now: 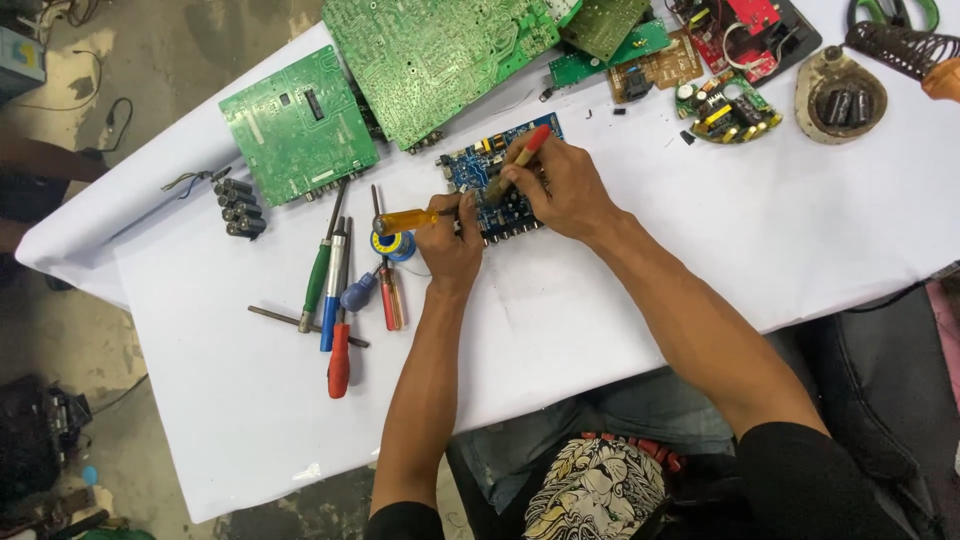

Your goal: Repairing an electronic circuit board by soldering and cleaning components on a workbench.

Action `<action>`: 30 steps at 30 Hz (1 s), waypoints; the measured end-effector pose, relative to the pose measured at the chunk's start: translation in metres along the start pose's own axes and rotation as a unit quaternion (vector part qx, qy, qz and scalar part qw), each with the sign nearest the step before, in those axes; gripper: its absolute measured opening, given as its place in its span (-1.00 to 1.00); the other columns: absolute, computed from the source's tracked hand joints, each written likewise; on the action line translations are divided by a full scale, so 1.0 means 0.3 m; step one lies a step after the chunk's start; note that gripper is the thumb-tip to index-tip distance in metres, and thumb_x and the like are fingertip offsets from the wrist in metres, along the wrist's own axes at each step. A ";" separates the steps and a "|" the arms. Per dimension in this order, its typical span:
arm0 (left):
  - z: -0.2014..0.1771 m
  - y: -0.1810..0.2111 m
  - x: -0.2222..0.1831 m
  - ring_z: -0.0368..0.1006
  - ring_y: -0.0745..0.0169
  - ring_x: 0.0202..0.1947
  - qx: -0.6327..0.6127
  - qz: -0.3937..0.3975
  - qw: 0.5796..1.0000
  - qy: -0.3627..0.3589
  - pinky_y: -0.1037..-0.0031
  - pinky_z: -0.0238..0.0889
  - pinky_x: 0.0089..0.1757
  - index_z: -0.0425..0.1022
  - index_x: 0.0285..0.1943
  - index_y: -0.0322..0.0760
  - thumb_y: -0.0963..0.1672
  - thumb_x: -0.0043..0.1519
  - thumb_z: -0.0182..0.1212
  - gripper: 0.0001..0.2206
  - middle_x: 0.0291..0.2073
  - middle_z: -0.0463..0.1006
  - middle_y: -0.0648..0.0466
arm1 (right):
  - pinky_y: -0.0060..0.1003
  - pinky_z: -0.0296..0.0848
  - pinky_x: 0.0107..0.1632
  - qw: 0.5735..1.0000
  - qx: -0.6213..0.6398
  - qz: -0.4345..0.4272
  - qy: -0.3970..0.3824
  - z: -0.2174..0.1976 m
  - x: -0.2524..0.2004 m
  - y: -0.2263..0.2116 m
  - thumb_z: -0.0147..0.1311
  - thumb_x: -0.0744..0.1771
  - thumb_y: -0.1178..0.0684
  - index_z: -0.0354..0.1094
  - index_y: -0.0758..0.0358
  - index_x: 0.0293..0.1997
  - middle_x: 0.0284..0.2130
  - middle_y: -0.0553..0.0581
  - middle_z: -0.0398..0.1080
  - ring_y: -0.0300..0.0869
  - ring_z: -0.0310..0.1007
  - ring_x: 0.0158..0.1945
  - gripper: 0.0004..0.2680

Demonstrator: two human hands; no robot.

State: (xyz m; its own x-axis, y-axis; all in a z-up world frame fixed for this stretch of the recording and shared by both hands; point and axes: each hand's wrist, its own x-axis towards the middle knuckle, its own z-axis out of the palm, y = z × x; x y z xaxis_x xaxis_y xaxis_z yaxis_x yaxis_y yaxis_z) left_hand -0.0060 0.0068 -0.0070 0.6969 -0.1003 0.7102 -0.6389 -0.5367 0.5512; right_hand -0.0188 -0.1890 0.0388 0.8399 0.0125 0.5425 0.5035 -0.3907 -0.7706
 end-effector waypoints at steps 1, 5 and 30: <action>-0.006 0.002 0.000 0.47 0.02 -0.58 -0.002 0.002 1.000 -0.005 0.45 0.31 -0.44 0.52 -0.26 -0.21 -0.16 0.37 0.21 -0.88 -0.56 0.51 0.04 | -0.13 0.56 -0.26 1.000 0.000 0.003 0.004 0.001 -0.001 -0.003 0.08 0.43 0.09 0.33 0.28 -0.08 -0.41 0.21 0.46 0.03 0.56 -0.36 -0.91; 0.000 -0.006 -0.002 0.46 0.05 -0.60 -0.009 0.000 1.000 -0.002 0.46 0.31 -0.44 0.52 -0.29 -0.23 -0.19 0.36 0.22 -0.87 -0.58 0.52 0.05 | -0.15 0.56 -0.26 0.997 -0.074 -0.032 0.002 -0.002 0.005 -0.006 0.09 0.43 0.07 0.31 0.26 -0.12 -0.42 0.16 0.44 0.00 0.56 -0.37 -0.90; 0.004 -0.009 -0.007 0.47 0.07 -0.57 -0.009 -0.004 1.000 -0.001 0.46 0.30 -0.39 0.51 -0.30 -0.23 -0.21 0.35 0.23 -0.87 -0.58 0.50 0.06 | -0.13 0.55 -0.30 0.999 -0.037 -0.022 -0.003 -0.019 0.018 -0.045 0.07 0.43 0.03 0.30 0.26 -0.13 -0.54 0.18 0.39 0.04 0.53 -0.43 -0.87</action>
State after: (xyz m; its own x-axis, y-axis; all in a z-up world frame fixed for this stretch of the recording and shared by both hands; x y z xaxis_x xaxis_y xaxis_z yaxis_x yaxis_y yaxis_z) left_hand -0.0052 0.0074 -0.0105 0.7018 -0.0978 0.7056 -0.6399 -0.5218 0.5642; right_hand -0.0222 -0.1891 0.0540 0.8186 0.0375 0.5731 0.5242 -0.4565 -0.7189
